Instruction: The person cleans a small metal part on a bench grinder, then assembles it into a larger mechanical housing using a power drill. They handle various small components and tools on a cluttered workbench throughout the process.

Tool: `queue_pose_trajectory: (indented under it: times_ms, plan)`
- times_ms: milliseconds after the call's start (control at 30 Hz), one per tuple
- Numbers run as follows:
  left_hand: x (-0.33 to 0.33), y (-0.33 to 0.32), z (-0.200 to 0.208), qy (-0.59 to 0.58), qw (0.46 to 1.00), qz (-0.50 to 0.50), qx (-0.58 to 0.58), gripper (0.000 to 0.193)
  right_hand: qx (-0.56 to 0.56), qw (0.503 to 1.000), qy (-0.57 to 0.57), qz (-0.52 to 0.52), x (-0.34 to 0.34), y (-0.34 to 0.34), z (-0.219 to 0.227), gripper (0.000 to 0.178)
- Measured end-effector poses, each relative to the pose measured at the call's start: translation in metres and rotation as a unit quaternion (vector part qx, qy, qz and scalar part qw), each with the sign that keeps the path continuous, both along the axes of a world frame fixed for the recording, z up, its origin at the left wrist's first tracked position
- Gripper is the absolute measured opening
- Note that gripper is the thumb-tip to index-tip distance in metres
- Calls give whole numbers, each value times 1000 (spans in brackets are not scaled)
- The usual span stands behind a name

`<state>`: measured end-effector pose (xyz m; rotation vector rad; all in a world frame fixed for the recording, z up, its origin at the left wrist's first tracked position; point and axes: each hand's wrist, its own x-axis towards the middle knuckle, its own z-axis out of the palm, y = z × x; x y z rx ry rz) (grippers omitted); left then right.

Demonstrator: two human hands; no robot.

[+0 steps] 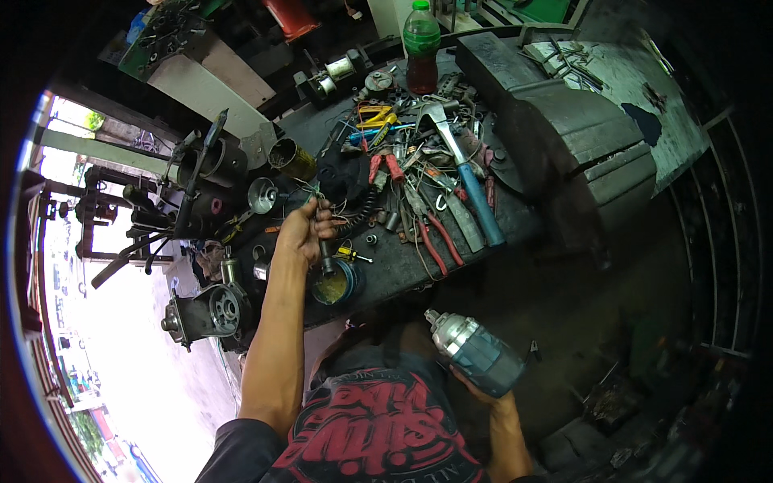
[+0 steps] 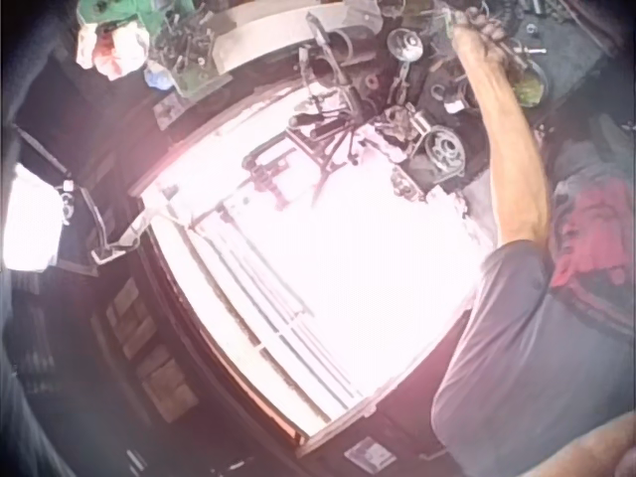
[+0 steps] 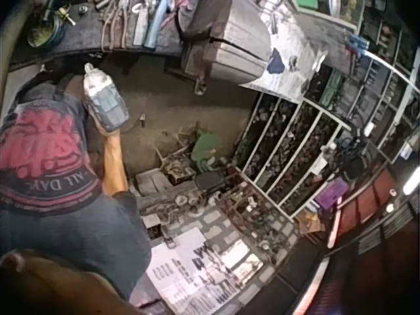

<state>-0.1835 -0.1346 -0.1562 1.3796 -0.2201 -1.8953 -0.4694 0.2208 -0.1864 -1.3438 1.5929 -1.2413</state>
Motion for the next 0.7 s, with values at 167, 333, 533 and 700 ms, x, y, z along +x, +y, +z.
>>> queue_pose_trajectory:
  times_ms: [167,333,533,700]
  plan:
    - [-7,47,19,-25,998,18,63,34,33,999,-21,16,2,5,-14,43]
    - [-26,104,52,37,997,-19,59,31,108,990,-91,13,6,3,-13,40]
    - [-72,148,34,68,997,-32,13,21,5,991,-7,134,-2,-42,43,45]
    - [-110,166,19,172,983,-33,-54,25,138,909,-335,204,-2,-79,72,40]
